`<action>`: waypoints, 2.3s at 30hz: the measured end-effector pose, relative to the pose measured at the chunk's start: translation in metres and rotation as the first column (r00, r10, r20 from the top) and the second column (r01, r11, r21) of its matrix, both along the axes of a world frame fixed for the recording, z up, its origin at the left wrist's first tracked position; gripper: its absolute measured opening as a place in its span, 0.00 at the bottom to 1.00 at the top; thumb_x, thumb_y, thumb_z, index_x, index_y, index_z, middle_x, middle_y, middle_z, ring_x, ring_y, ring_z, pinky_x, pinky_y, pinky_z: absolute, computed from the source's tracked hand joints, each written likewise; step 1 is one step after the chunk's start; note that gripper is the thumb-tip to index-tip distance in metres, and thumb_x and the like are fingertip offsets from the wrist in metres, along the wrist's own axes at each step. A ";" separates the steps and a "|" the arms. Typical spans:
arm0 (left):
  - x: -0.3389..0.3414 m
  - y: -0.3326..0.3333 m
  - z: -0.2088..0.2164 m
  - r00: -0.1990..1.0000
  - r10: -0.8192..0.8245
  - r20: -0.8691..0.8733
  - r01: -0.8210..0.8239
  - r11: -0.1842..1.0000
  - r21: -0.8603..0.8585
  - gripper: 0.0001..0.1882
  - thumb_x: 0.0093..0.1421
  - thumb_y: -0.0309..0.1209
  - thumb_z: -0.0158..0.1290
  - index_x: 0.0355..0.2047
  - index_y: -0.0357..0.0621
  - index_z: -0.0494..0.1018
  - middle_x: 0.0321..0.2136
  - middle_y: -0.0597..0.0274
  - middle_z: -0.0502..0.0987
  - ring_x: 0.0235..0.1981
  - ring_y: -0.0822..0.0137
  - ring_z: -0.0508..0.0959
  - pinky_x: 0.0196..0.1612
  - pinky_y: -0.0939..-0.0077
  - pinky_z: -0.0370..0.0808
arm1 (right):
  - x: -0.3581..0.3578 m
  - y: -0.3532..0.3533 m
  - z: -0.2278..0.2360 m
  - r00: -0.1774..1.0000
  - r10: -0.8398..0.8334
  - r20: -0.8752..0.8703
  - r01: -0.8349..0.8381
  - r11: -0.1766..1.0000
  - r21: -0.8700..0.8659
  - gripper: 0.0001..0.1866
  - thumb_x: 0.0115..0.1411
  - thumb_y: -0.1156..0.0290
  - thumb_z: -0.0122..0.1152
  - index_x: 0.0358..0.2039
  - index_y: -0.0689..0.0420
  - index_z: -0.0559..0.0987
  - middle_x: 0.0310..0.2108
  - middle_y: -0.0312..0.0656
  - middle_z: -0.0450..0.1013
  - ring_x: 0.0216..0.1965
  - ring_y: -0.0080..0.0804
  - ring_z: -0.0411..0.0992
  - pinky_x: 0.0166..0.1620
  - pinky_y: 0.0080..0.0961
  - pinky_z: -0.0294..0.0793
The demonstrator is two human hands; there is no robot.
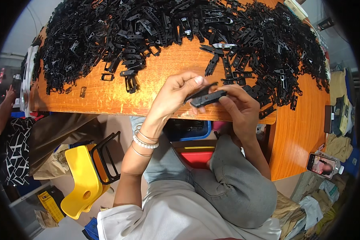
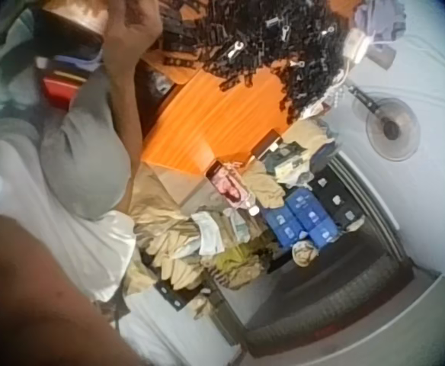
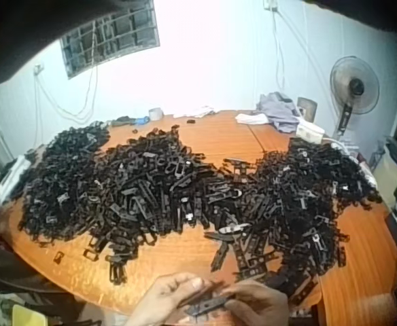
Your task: Inspecting and assembling small black plastic buckles from a large pile on a workbench.
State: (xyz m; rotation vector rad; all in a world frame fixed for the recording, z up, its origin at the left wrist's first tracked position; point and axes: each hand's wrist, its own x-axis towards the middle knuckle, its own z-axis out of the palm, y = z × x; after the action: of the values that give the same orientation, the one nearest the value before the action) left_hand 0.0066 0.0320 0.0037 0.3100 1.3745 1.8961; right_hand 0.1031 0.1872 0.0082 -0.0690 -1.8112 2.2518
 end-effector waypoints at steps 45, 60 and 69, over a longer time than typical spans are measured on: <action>-0.017 -0.097 -0.003 0.325 0.037 -0.945 -0.888 0.356 -0.292 0.04 0.52 0.24 0.53 0.27 0.36 0.73 0.23 0.54 0.73 0.23 0.62 0.74 0.26 0.73 0.69 | 0.009 -0.018 -0.022 0.793 0.503 0.343 -0.609 0.629 0.484 0.09 0.49 0.82 0.56 0.32 0.65 0.77 0.25 0.44 0.72 0.26 0.29 0.71 0.28 0.20 0.68; -0.005 -0.091 -0.025 0.177 -0.394 -0.902 -0.955 0.153 -0.254 0.08 0.49 0.29 0.56 0.25 0.37 0.71 0.30 0.52 0.71 0.27 0.51 0.73 0.28 0.63 0.69 | 0.005 0.009 0.003 0.935 0.107 0.337 -0.241 0.890 0.386 0.04 0.52 0.79 0.56 0.29 0.64 0.77 0.23 0.38 0.72 0.23 0.21 0.70 0.25 0.18 0.66; 0.006 -0.072 -0.029 0.185 -0.034 -0.982 -0.904 0.387 -0.184 0.07 0.52 0.27 0.55 0.24 0.34 0.72 0.31 0.54 0.73 0.26 0.60 0.74 0.23 0.73 0.70 | -0.023 0.094 -0.008 0.826 -0.530 -0.192 0.208 -0.030 0.978 0.07 0.53 0.72 0.55 0.28 0.62 0.78 0.25 0.43 0.68 0.26 0.40 0.69 0.31 0.29 0.66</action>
State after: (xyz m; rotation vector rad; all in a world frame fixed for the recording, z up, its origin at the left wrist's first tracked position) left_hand 0.0121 -0.0401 -0.0254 0.4811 3.4320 1.1371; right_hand 0.0799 0.2814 0.0006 -0.5319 -2.6061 0.2194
